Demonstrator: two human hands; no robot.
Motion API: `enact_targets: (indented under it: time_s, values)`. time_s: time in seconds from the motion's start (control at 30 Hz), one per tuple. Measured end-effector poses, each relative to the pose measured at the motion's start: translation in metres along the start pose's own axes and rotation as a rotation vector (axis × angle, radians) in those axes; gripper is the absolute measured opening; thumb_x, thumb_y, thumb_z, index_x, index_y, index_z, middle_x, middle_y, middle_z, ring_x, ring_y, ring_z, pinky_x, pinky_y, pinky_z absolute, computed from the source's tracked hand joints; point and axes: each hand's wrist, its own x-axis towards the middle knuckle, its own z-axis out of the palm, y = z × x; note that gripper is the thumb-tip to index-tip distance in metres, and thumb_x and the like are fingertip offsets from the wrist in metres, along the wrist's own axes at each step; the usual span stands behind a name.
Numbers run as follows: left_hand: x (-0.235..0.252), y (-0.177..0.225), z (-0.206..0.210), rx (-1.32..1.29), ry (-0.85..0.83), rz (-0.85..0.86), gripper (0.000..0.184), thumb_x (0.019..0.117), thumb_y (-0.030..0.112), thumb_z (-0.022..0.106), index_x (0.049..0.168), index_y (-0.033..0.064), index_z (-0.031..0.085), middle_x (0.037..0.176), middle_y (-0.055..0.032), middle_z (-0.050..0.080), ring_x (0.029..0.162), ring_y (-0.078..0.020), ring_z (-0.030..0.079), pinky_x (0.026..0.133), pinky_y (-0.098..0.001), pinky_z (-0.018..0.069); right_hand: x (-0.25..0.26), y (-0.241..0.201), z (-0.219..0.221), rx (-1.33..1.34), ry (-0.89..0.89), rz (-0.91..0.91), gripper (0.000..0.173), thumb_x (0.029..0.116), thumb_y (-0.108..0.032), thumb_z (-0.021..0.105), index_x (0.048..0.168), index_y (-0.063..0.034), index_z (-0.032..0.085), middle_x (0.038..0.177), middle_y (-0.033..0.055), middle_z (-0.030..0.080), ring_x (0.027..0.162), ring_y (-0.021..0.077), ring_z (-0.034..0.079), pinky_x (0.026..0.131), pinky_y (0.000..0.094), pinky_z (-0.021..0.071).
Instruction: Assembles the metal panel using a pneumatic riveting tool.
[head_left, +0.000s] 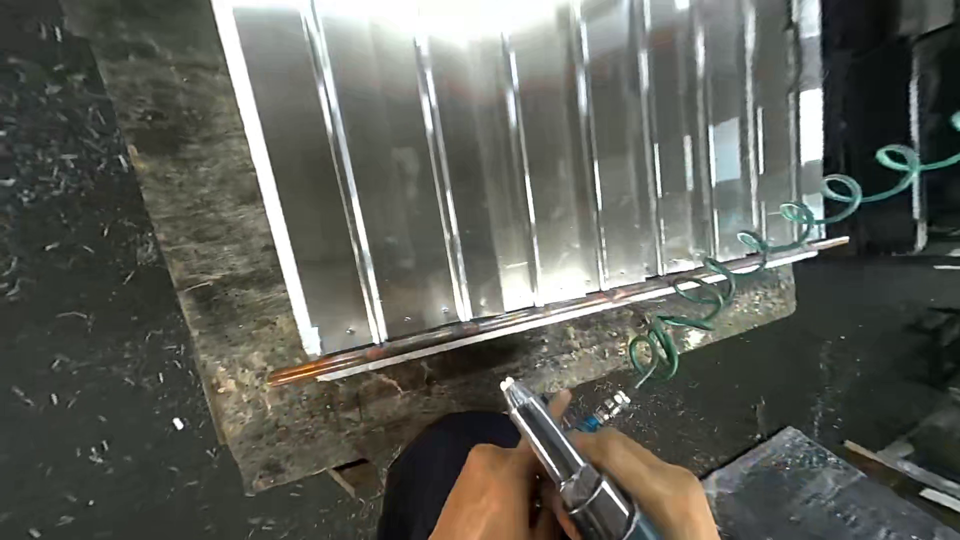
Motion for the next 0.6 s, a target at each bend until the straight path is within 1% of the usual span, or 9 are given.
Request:
enact_targets:
  time_s: [0.1, 0.23, 0.33, 0.4, 0.47, 0.5, 0.53, 0.57, 0.6]
  values:
    - [-0.004, 0.012, 0.033, 0.149, -0.112, 0.042, 0.073, 0.0862, 0.020, 0.073, 0.151, 0.0002, 0.047, 0.083, -0.0055, 0.074, 0.069, -0.0179, 0.071, 0.062, -0.0423, 0.0601, -0.040, 0.019, -0.008, 0.029, 0.077, 0.008, 0.021, 0.0889, -0.015, 0.075, 0.107, -0.0037, 0.073, 0.091, 0.0098, 0.074, 0.086, 0.0173, 0.070, 0.077, 0.0324, 0.0585]
    - [-0.010, 0.018, 0.080, 0.303, -0.240, 0.068, 0.066, 0.0847, 0.021, 0.072, 0.144, -0.0011, 0.052, 0.082, -0.0081, 0.074, 0.068, -0.0242, 0.072, 0.058, -0.0476, 0.0577, -0.090, 0.046, -0.021, 0.025, 0.138, 0.054, 0.025, 0.0864, -0.015, 0.077, 0.108, -0.0034, 0.072, 0.091, 0.0101, 0.074, 0.083, 0.0172, 0.071, 0.073, 0.0332, 0.0590]
    - [-0.015, 0.017, 0.114, 0.296, -0.277, 0.106, 0.054, 0.0836, 0.022, 0.071, 0.131, -0.0021, 0.060, 0.077, -0.0092, 0.072, 0.064, -0.0255, 0.071, 0.054, -0.0482, 0.0560, -0.123, 0.071, -0.025, 0.073, 0.196, 0.085, 0.026, 0.0843, -0.013, 0.077, 0.108, -0.0031, 0.072, 0.093, 0.0098, 0.076, 0.084, 0.0164, 0.072, 0.074, 0.0336, 0.0601]
    - [-0.016, 0.024, 0.131, 0.302, -0.319, 0.078, 0.059, 0.0795, 0.018, 0.072, 0.133, -0.0056, 0.059, 0.072, -0.0111, 0.069, 0.061, -0.0281, 0.069, 0.053, -0.0492, 0.0539, -0.140, 0.089, -0.025, 0.111, 0.228, 0.121, 0.032, 0.0826, -0.015, 0.079, 0.112, -0.0033, 0.071, 0.093, 0.0091, 0.075, 0.082, 0.0156, 0.072, 0.072, 0.0343, 0.0603]
    - [-0.019, 0.026, 0.149, 0.344, -0.300, 0.103, 0.050, 0.0769, 0.018, 0.074, 0.120, -0.0048, 0.062, 0.065, -0.0096, 0.065, 0.057, -0.0268, 0.068, 0.050, -0.0469, 0.0532, -0.156, 0.105, -0.026, 0.143, 0.273, 0.136, 0.035, 0.0814, -0.017, 0.079, 0.113, -0.0039, 0.071, 0.093, 0.0074, 0.075, 0.081, 0.0134, 0.071, 0.070, 0.0323, 0.0605]
    - [-0.021, 0.026, 0.158, 0.349, -0.288, 0.117, 0.049, 0.0765, 0.018, 0.074, 0.118, -0.0042, 0.062, 0.064, -0.0087, 0.065, 0.057, -0.0253, 0.068, 0.050, -0.0454, 0.0533, -0.164, 0.111, -0.027, 0.154, 0.290, 0.131, 0.035, 0.0815, -0.016, 0.079, 0.113, -0.0038, 0.071, 0.094, 0.0072, 0.075, 0.082, 0.0127, 0.072, 0.071, 0.0313, 0.0608]
    - [-0.021, 0.025, 0.166, 0.331, -0.284, 0.119, 0.054, 0.0769, 0.016, 0.073, 0.125, -0.0054, 0.060, 0.066, -0.0084, 0.066, 0.058, -0.0241, 0.068, 0.051, -0.0442, 0.0537, -0.171, 0.117, -0.029, 0.166, 0.301, 0.119, 0.035, 0.0820, -0.015, 0.079, 0.113, -0.0032, 0.071, 0.095, 0.0078, 0.075, 0.083, 0.0127, 0.072, 0.073, 0.0309, 0.0611]
    - [-0.022, 0.023, 0.173, 0.298, -0.294, 0.105, 0.066, 0.0782, 0.013, 0.072, 0.139, -0.0065, 0.054, 0.070, -0.0085, 0.067, 0.060, -0.0231, 0.067, 0.053, -0.0434, 0.0547, -0.178, 0.122, -0.032, 0.174, 0.304, 0.108, 0.033, 0.0829, -0.015, 0.079, 0.113, -0.0036, 0.071, 0.095, 0.0080, 0.075, 0.084, 0.0127, 0.072, 0.074, 0.0308, 0.0611]
    - [-0.023, 0.020, 0.180, 0.280, -0.302, 0.096, 0.072, 0.0784, 0.012, 0.072, 0.145, -0.0044, 0.050, 0.074, -0.0077, 0.069, 0.062, -0.0212, 0.068, 0.055, -0.0421, 0.0560, -0.183, 0.128, -0.034, 0.181, 0.304, 0.096, 0.032, 0.0833, -0.015, 0.079, 0.113, -0.0045, 0.072, 0.094, 0.0077, 0.075, 0.084, 0.0125, 0.071, 0.074, 0.0306, 0.0609]
